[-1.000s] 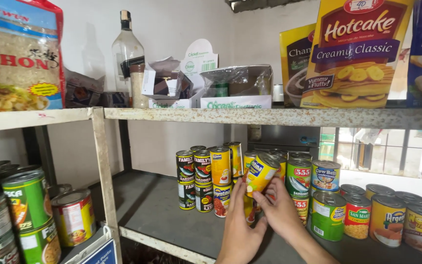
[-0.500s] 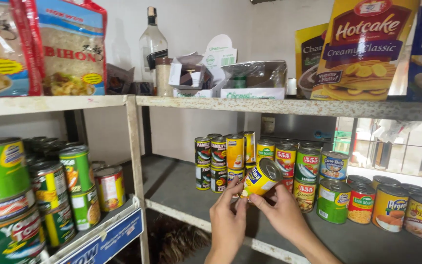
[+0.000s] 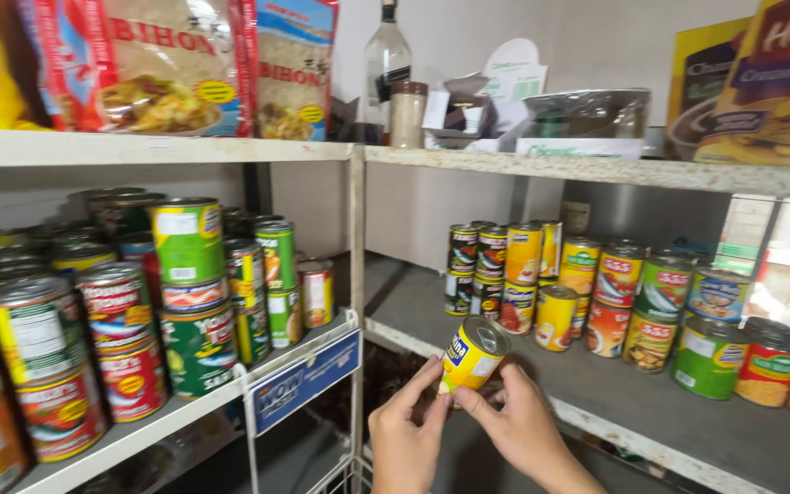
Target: Arranging and organizing various canned goods on grocery store shelves.
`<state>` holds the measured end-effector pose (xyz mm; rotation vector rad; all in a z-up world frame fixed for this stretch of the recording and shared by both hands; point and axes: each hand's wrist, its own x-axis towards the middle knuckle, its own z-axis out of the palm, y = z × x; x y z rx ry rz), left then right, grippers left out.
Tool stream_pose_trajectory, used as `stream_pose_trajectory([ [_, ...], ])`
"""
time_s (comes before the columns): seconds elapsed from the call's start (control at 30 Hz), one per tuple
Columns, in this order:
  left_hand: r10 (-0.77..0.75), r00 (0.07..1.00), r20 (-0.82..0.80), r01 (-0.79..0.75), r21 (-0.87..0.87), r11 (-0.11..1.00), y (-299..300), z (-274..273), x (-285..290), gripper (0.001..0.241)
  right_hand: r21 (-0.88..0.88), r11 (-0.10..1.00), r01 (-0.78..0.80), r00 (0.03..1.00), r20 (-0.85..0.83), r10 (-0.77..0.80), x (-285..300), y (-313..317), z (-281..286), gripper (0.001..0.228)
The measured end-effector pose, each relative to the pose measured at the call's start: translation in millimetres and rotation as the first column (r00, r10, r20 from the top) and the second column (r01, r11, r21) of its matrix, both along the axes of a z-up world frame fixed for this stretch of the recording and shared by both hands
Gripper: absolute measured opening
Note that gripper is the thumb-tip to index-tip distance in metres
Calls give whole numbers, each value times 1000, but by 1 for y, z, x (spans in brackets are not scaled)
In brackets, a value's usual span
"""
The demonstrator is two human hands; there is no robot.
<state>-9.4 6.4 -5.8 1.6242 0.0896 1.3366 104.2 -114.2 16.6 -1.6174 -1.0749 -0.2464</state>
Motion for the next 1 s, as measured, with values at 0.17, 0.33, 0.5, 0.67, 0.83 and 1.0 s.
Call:
stream_pose_trajectory([
  [0.17,116,993,-37,-118,-48,992,19,-15,-60,40,-32,993,-112,994,-1,112,-48,33,-15,48],
  [0.33,183,982,-48,-188,-145,971,43,-43,-109,39,-10,956,-292,954,-75,291,-94,73,-37,50],
  [0.5,310,951,18,-303,-160,939,70,-82,-152,38,65,857,-510,820,-262,508,-137,115,-63,53],
  [0.67,399,909,-123,-418,-286,863,85,-105,-198,43,39,804,-593,739,-371,563,-174,148,-91,55],
  [0.83,446,890,-93,-449,-335,828,93,-138,-233,42,45,738,-674,677,-361,641,-209,174,-120,54],
  [1.0,460,885,-66,-442,-430,787,113,-185,-244,45,95,670,-736,543,-508,669,-224,204,-164,57],
])
